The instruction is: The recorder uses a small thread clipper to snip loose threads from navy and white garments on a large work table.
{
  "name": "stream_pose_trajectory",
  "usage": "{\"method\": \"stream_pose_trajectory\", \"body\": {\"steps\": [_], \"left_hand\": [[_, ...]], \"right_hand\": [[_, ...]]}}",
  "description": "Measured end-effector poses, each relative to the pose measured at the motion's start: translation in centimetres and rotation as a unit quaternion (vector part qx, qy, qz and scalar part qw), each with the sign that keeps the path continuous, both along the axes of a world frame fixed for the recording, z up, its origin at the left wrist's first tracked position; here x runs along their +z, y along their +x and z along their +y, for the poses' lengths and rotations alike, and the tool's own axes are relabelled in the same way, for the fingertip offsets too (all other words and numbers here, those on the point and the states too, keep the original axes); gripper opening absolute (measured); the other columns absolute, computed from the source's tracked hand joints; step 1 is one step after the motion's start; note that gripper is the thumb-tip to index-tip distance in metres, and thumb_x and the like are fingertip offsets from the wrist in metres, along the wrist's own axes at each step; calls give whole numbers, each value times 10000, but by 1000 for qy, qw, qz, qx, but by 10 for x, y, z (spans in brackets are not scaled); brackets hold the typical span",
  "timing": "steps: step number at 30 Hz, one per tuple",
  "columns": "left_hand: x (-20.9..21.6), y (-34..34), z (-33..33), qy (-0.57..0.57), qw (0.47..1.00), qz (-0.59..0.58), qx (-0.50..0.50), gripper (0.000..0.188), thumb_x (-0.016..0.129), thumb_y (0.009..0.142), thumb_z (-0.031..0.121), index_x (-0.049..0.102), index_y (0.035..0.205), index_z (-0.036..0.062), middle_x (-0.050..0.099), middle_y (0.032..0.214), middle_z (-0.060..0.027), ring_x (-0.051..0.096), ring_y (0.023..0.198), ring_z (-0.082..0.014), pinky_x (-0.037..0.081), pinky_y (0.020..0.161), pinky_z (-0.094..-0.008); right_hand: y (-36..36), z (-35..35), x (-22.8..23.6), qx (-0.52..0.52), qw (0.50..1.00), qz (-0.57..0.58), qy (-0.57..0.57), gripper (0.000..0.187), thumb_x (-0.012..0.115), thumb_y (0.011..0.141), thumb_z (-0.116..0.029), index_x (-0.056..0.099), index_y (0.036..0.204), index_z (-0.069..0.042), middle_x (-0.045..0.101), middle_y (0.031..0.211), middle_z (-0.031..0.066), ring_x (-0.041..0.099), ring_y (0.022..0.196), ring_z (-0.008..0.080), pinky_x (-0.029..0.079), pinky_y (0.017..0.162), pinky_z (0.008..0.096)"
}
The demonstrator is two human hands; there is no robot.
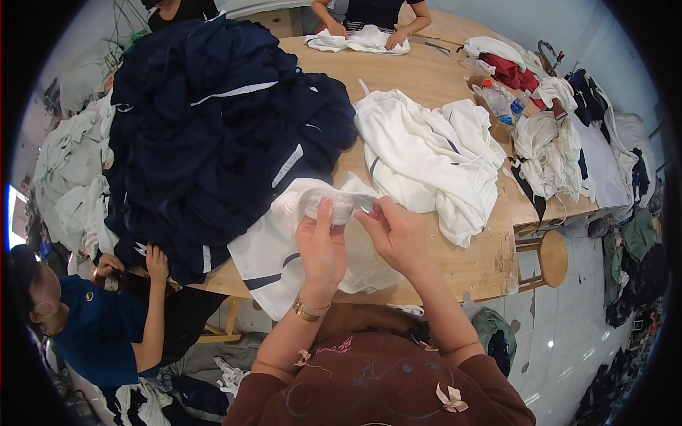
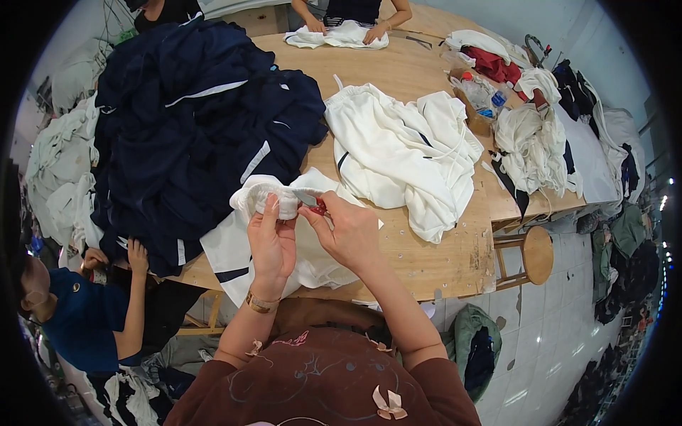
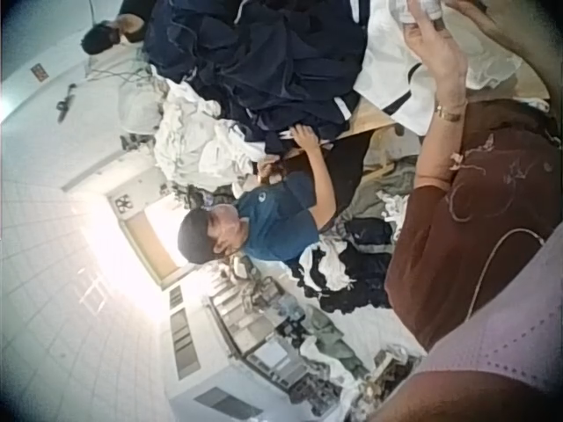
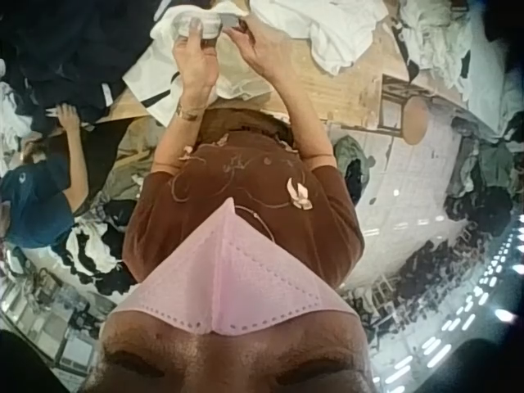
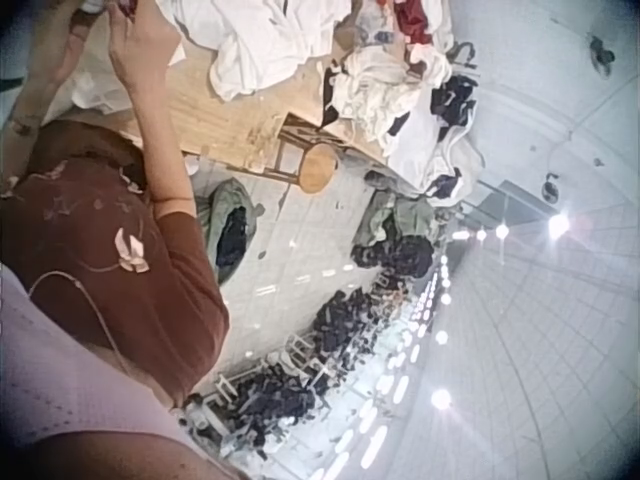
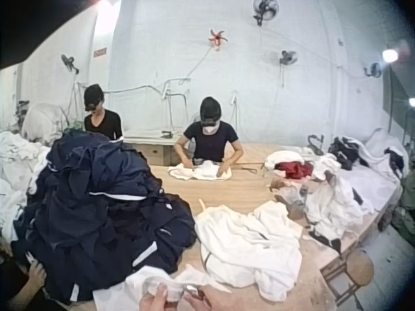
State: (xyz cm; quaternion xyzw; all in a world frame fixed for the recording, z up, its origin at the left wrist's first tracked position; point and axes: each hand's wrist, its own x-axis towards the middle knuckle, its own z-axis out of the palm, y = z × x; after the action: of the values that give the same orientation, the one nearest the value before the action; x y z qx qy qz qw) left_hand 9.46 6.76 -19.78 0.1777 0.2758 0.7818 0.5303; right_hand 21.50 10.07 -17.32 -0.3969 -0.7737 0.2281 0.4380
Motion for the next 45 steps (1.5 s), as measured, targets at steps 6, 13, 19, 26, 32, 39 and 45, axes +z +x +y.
{"method": "stream_pose_trajectory", "body": {"steps": [6, 13, 19, 26, 32, 39, 45], "left_hand": [[-1, 2, -1, 8, 999, 19, 27, 157, 512, 928, 135, 584, 1013, 24, 608, 997, -37, 558, 905, -93, 450, 823, -254], [-1, 5, -2, 6, 998, 43, 48, 158, 511, 930, 155, 597, 1005, 45, 619, 962, -32, 573, 865, -97, 458, 773, -255], [2, 7, -3, 17, 996, 64, 53, 152, 510, 931, 153, 600, 1004, 54, 616, 967, -23, 562, 873, -89, 449, 794, -254], [1, 6, -3, 13, 997, 48, 55, 152, 505, 931, 120, 581, 997, 6, 599, 989, -37, 543, 894, -86, 438, 814, -247], [0, 9, -4, 22, 997, 53, 55, 135, 510, 928, 106, 585, 977, 6, 600, 979, -36, 539, 877, -77, 434, 790, -235], [-3, 7, -4, 27, 996, 72, 53, 151, 519, 927, 141, 603, 1007, 46, 618, 977, -30, 568, 904, -96, 452, 815, -256], [-5, 11, -4, 36, 996, 64, 58, 157, 525, 922, 133, 605, 1017, 37, 620, 997, -46, 572, 927, -107, 452, 857, -274]], "right_hand": [[3, -1, -8, -19, 989, -121, 80, 229, 690, 766, -224, 559, 769, -36, 614, 658, 89, 608, 545, 223, 441, 468, 300], [2, -1, -4, -25, 986, -129, 106, 258, 670, 780, -276, 541, 731, -58, 596, 616, 70, 583, 508, 217, 423, 438, 304], [4, 3, -6, -27, 984, -122, 128, 296, 642, 803, -335, 531, 711, -77, 563, 551, 55, 550, 450, 215, 395, 397, 309], [6, -1, 0, -24, 985, -149, 87, 237, 688, 766, -233, 546, 758, -44, 605, 645, 78, 599, 553, 229, 435, 463, 311], [4, 4, -6, -27, 984, -123, 127, 288, 632, 809, -343, 543, 744, -76, 575, 569, 56, 553, 450, 212, 397, 395, 307], [4, 2, -1, -17, 990, -73, 118, 263, 649, 814, -273, 521, 738, -56, 550, 558, 60, 526, 447, 177, 390, 421, 279], [-5, -1, 9, 16, 968, 184, -171, 235, 665, 807, -184, 507, 766, -15, 400, 549, -43, 323, 505, 31, 260, 441, 206]]}}
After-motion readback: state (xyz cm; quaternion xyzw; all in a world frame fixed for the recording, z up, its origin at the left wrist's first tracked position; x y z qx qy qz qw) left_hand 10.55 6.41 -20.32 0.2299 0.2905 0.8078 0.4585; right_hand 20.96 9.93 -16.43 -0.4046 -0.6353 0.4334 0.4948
